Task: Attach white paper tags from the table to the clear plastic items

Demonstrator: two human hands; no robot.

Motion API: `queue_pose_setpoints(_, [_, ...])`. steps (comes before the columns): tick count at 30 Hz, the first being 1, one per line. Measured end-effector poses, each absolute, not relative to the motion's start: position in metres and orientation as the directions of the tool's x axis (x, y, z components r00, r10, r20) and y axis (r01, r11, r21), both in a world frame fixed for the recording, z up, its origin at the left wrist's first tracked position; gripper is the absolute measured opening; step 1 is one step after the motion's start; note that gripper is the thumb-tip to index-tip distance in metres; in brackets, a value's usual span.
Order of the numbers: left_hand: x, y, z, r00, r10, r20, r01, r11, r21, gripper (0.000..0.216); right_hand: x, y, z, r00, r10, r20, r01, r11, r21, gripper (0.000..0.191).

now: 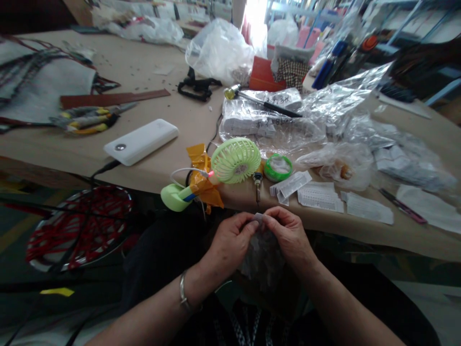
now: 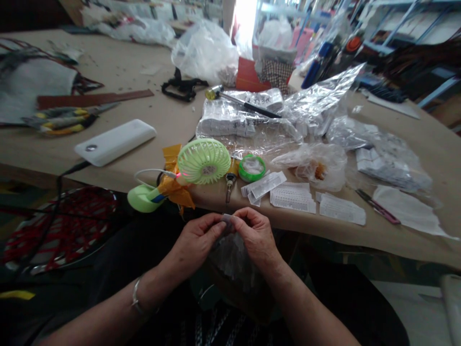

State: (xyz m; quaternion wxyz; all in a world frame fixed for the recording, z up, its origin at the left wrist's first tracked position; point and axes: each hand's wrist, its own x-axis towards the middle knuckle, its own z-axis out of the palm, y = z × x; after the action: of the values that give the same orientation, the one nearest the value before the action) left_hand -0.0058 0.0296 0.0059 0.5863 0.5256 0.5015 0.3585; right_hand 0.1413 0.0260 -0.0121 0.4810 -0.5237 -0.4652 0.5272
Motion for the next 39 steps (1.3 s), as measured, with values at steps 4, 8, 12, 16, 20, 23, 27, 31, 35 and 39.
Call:
queue_pose_setpoints(4, [-0.010, 0.037, 0.006, 0.219, 0.973, -0.075, 0.202, 0.030, 0.979, 0.015, 0.133, 0.031, -0.013, 0.023, 0.996, -0.092, -0.043, -0.091, -0.995, 0.017])
queue_pose_setpoints(8, [-0.010, 0.043, 0.006, 0.176, 0.984, 0.010, 0.236, -0.052, 0.970, 0.016, 0.127, 0.033, -0.015, 0.059, 0.994, -0.087, -0.063, -0.083, -0.995, 0.016])
queue_pose_setpoints(12, [-0.008, 0.048, 0.005, 0.167, 0.984, 0.059, 0.277, -0.104, 0.955, 0.020, 0.124, 0.034, -0.015, 0.092, 0.994, -0.064, -0.069, -0.058, -0.996, 0.016])
queue_pose_setpoints(16, [-0.009, 0.050, 0.005, 0.202, 0.972, 0.118, 0.344, -0.183, 0.921, 0.023, 0.122, 0.035, -0.016, 0.105, 0.993, -0.060, -0.100, -0.049, -0.994, 0.014])
queue_pose_setpoints(20, [-0.010, 0.053, 0.003, 0.213, 0.961, 0.174, 0.406, -0.249, 0.879, 0.024, 0.121, 0.038, -0.017, 0.124, 0.991, -0.053, -0.118, -0.039, -0.992, 0.013])
queue_pose_setpoints(23, [-0.011, 0.056, 0.002, 0.223, 0.954, 0.201, 0.448, -0.284, 0.848, 0.025, 0.120, 0.039, -0.017, 0.128, 0.991, -0.039, -0.118, -0.024, -0.993, 0.013])
queue_pose_setpoints(27, [-0.010, 0.057, 0.001, 0.237, 0.947, 0.216, 0.473, -0.307, 0.826, 0.025, 0.120, 0.038, -0.016, 0.132, 0.991, -0.022, -0.131, -0.004, -0.991, 0.011])
queue_pose_setpoints(31, [-0.012, 0.051, 0.002, 0.246, 0.938, 0.243, 0.457, -0.333, 0.825, 0.025, 0.120, 0.033, -0.016, 0.127, 0.991, 0.030, -0.119, 0.045, -0.992, 0.008])
queue_pose_setpoints(35, [-0.014, 0.045, 0.001, 0.262, 0.927, 0.266, 0.422, -0.359, 0.833, 0.024, 0.121, 0.028, -0.017, 0.108, 0.991, 0.073, -0.096, 0.084, -0.992, 0.008])
queue_pose_setpoints(39, [-0.013, 0.043, -0.004, 0.273, 0.930, 0.245, 0.381, -0.338, 0.860, 0.023, 0.122, 0.025, -0.017, 0.117, 0.991, 0.065, -0.069, 0.073, -0.995, 0.010])
